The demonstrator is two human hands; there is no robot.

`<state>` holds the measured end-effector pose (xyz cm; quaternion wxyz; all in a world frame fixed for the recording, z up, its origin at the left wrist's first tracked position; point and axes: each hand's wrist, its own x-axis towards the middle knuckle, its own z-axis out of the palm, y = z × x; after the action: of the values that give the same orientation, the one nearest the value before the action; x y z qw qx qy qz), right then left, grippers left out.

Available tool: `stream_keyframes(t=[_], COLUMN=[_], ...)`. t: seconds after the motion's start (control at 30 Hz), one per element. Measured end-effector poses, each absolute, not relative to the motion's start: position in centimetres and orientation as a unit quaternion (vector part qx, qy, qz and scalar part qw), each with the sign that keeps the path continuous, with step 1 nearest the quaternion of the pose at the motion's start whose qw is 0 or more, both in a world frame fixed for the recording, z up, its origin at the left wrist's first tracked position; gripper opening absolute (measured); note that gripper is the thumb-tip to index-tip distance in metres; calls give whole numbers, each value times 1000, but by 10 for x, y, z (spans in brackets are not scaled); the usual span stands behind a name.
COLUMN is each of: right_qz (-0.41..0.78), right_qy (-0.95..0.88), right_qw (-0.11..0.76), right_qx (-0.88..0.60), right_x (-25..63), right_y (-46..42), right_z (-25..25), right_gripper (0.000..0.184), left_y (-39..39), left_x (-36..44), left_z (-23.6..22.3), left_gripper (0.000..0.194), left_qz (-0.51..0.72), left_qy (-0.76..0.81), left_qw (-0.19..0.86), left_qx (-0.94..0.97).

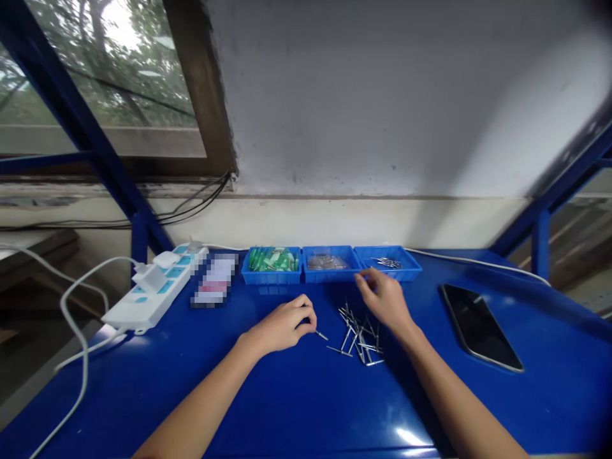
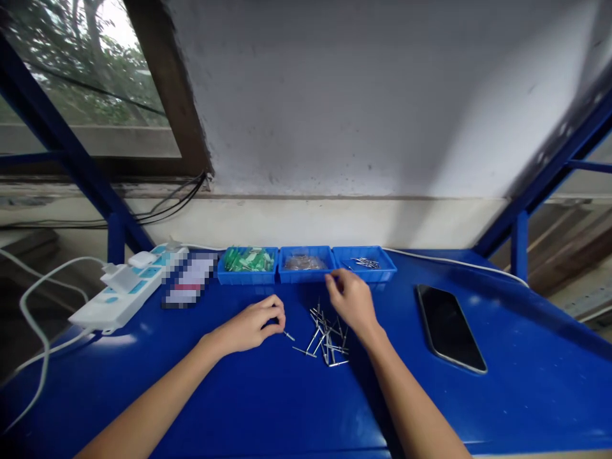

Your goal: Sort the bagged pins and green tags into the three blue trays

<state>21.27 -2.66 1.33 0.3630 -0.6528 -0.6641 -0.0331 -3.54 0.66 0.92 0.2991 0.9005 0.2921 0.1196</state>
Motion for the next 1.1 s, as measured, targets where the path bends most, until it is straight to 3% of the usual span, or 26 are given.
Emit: stream_keyframes(t=[0.2,0.33,0.77,0.93,1.1], right_qz=[63,72,51,-83,-114], right_qy=[-820,-842,-861,-692,-559], right_qw=[273,250,250,388,371], right_qx=[-498,-473,-441,-603,-733], right_x=[163,163,168,215,268], right_y=[-37,-37,-42,-22,-20], right_z=[16,14,26,22,18], right_gripper=[17,12,21,28,59], left_y=[8,7,0,-7,-7], left_x=[-30,-30,-22,-22,-22], left_z=[6,6,3,8,4], left_gripper=[13,14,17,22,33], left_qz=[212,232,297,231,196], left_qy=[353,364,353,331,319], left_qw=[363,415,466,394,351], left_qx=[836,801,755,826,858])
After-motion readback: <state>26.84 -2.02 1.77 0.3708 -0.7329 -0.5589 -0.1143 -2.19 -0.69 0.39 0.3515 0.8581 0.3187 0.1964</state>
